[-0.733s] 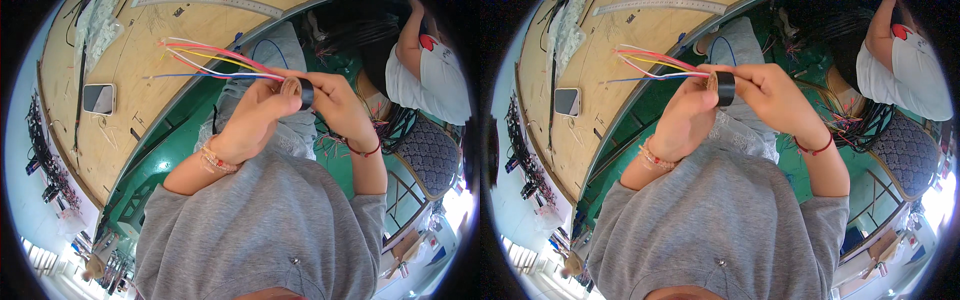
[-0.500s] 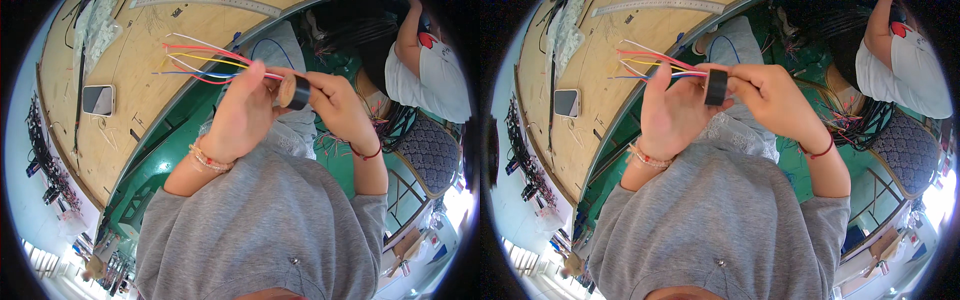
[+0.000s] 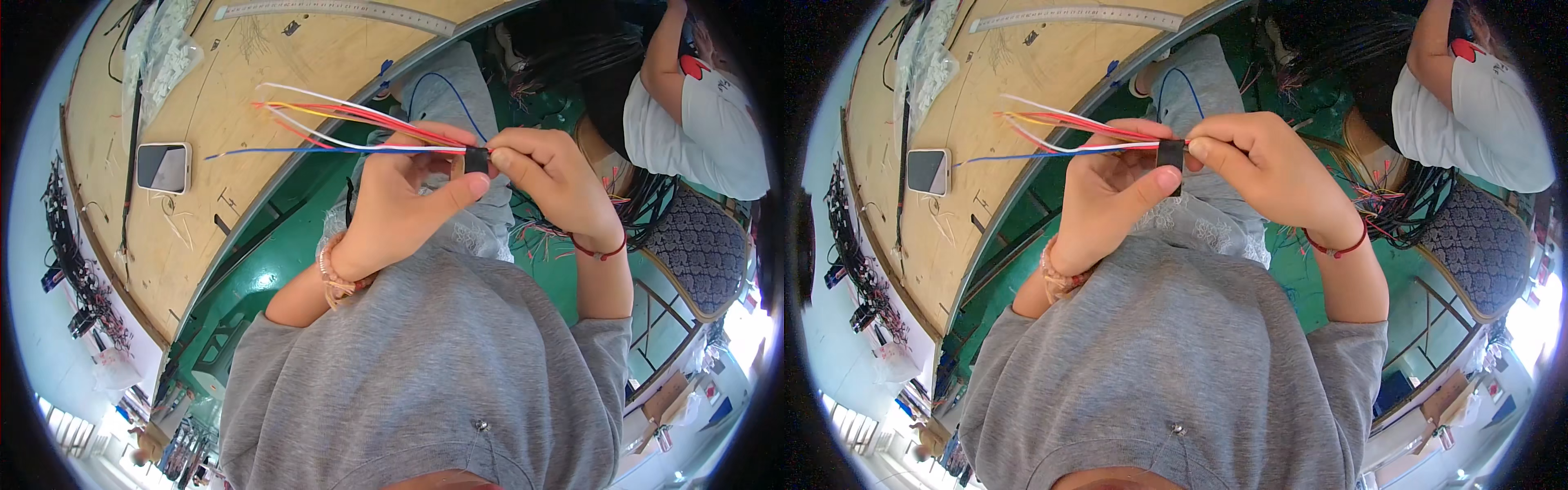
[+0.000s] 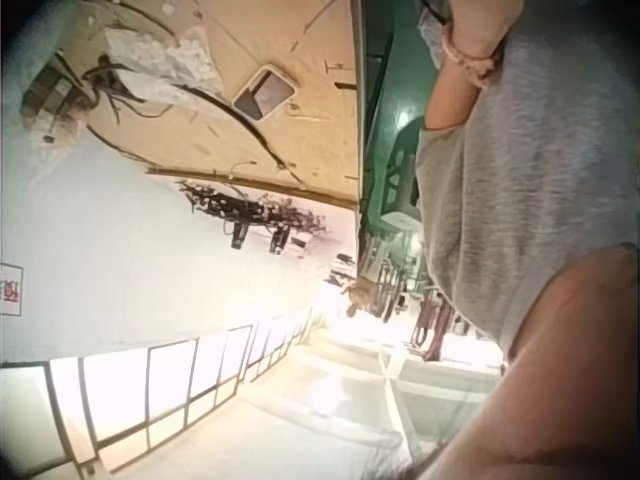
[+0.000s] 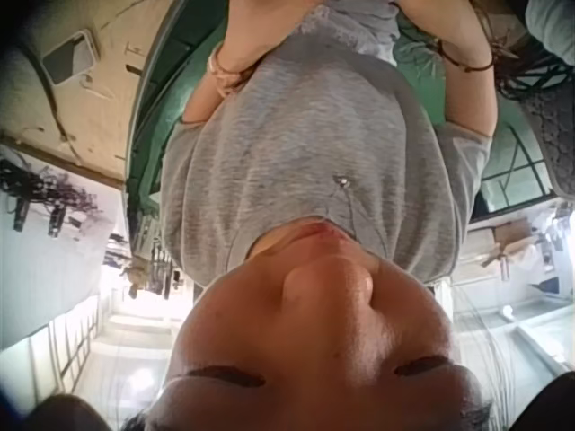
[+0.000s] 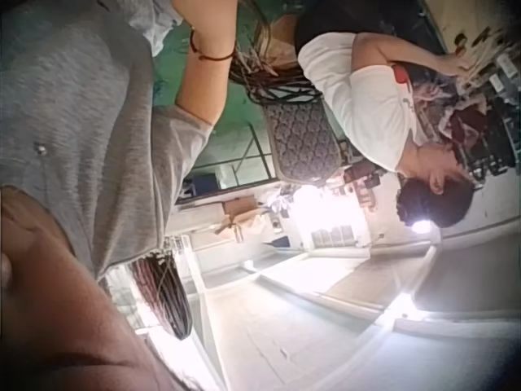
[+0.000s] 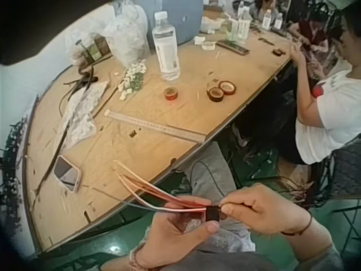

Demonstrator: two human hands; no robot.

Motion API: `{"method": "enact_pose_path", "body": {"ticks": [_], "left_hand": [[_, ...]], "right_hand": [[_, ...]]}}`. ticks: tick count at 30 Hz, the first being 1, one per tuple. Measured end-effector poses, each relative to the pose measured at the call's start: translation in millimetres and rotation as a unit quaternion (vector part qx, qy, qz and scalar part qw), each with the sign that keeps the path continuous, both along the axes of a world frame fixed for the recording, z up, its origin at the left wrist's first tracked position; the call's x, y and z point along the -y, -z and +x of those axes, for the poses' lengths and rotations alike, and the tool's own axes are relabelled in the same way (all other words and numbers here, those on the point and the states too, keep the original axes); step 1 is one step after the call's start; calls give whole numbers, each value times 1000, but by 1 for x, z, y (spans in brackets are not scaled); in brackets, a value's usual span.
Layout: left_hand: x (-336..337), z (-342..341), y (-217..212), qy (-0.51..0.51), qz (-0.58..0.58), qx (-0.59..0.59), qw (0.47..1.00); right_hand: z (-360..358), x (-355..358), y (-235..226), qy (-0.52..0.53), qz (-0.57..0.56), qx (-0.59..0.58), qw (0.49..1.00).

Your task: The worker is organizing a bundle of multicolored wires, measuring them against a ruler, and securing them with electrical tape.

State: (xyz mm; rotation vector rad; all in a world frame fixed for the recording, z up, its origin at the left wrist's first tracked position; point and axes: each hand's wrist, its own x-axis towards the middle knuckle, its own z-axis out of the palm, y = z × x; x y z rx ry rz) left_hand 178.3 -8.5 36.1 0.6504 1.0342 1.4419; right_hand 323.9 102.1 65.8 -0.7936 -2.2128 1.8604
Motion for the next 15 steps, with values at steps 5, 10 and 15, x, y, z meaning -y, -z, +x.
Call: {"method": "enact_pose_path", "body": {"ticks": [5, 10, 15], "left_hand": [[-2, -2, 9, -22, 60, -110, 992], [-6, -6, 9, 2, 102, -96, 990], [-8, -14, 4, 44, 86, -206, 974]], "right_hand": [[0, 1, 1, -7, -12, -2, 1000], [2, 0, 5, -22, -27, 2, 999], [0, 0, 2, -21, -46, 12, 999]]}}
